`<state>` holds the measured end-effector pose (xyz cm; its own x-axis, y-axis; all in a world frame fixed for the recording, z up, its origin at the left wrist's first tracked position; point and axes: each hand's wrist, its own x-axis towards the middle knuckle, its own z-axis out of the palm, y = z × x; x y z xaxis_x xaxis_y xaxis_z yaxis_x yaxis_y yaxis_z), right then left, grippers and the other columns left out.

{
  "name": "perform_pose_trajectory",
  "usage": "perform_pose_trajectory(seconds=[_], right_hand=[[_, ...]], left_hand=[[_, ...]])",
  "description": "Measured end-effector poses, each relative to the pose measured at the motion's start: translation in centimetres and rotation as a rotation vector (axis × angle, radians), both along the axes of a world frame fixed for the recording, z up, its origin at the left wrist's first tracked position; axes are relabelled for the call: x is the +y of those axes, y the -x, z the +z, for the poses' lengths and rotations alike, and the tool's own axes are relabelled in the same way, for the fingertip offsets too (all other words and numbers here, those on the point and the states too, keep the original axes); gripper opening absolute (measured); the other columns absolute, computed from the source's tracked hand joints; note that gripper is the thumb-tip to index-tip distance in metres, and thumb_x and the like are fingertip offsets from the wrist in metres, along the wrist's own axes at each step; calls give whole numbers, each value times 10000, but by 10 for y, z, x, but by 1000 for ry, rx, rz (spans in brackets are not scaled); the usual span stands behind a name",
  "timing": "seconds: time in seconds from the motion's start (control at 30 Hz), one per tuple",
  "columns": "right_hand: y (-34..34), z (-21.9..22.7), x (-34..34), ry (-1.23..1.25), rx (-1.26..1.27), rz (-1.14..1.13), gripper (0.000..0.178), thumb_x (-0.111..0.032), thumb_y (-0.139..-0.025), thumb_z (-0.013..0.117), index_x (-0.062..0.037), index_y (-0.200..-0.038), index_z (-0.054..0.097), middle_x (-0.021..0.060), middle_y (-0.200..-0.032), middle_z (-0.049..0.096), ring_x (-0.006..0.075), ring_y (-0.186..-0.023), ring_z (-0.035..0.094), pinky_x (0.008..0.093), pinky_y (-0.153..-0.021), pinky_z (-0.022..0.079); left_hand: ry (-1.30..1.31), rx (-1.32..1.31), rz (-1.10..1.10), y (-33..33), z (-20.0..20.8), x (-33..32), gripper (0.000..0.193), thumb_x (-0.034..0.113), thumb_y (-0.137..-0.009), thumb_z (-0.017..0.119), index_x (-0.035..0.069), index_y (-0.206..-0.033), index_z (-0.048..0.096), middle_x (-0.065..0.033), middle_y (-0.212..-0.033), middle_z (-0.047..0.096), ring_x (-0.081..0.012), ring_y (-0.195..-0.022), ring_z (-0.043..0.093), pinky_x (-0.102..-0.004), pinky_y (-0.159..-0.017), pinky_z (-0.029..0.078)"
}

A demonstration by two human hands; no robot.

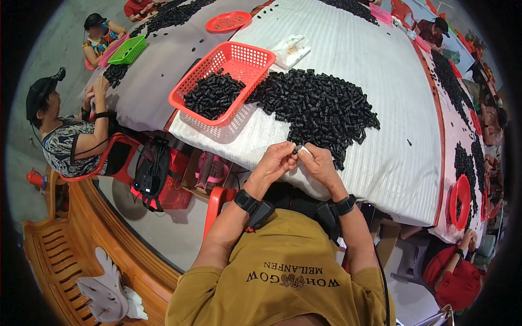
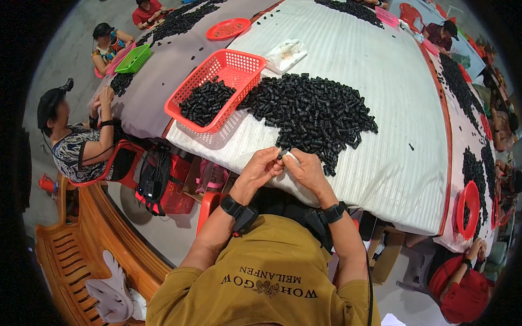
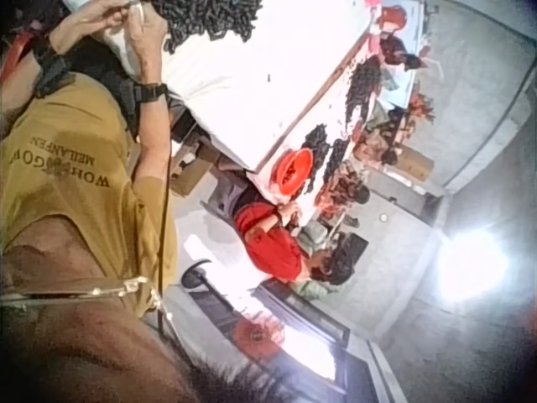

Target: Sorting and inspecting small black shoe components at a production table.

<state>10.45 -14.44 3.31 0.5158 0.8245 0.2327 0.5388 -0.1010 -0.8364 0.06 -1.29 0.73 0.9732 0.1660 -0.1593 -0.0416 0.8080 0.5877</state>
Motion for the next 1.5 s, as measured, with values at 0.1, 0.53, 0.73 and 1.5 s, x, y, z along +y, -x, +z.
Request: perform_pose_trajectory(seconds=[0.1,0.53,0.73,1.5], right_hand=[[0,-1,0,-6,65,-50,258,-245,-855,543,-6,-760,573,158,-601,538,180,-513,540,303,-498,411],[3,-3,2,-40,55,-69,267,-248,-859,545,-5,-751,564,139,-566,513,151,-482,479,288,-475,393],[1,-3,1,-30,48,-61,276,-258,-857,549,-6,-745,556,136,-550,487,153,-472,468,296,-467,384],[2,-2,2,-14,-7,-71,278,-262,-850,558,-15,-726,536,152,-549,468,201,-455,461,310,-460,387]], left_hand=[[31,-4,-13,1,4,0,169,177,-891,538,12,-861,560,-33,-703,535,-98,-561,453,-212,-513,372],[101,-43,-28,3,0,1,162,170,-899,526,9,-881,545,-46,-750,527,-100,-611,449,-220,-526,364],[101,-54,-51,4,0,3,149,171,-902,525,25,-888,549,-46,-749,528,-96,-608,447,-215,-526,368],[40,-23,-1,3,0,0,160,189,-890,544,30,-873,546,-30,-720,524,-88,-560,433,-207,-513,365]])
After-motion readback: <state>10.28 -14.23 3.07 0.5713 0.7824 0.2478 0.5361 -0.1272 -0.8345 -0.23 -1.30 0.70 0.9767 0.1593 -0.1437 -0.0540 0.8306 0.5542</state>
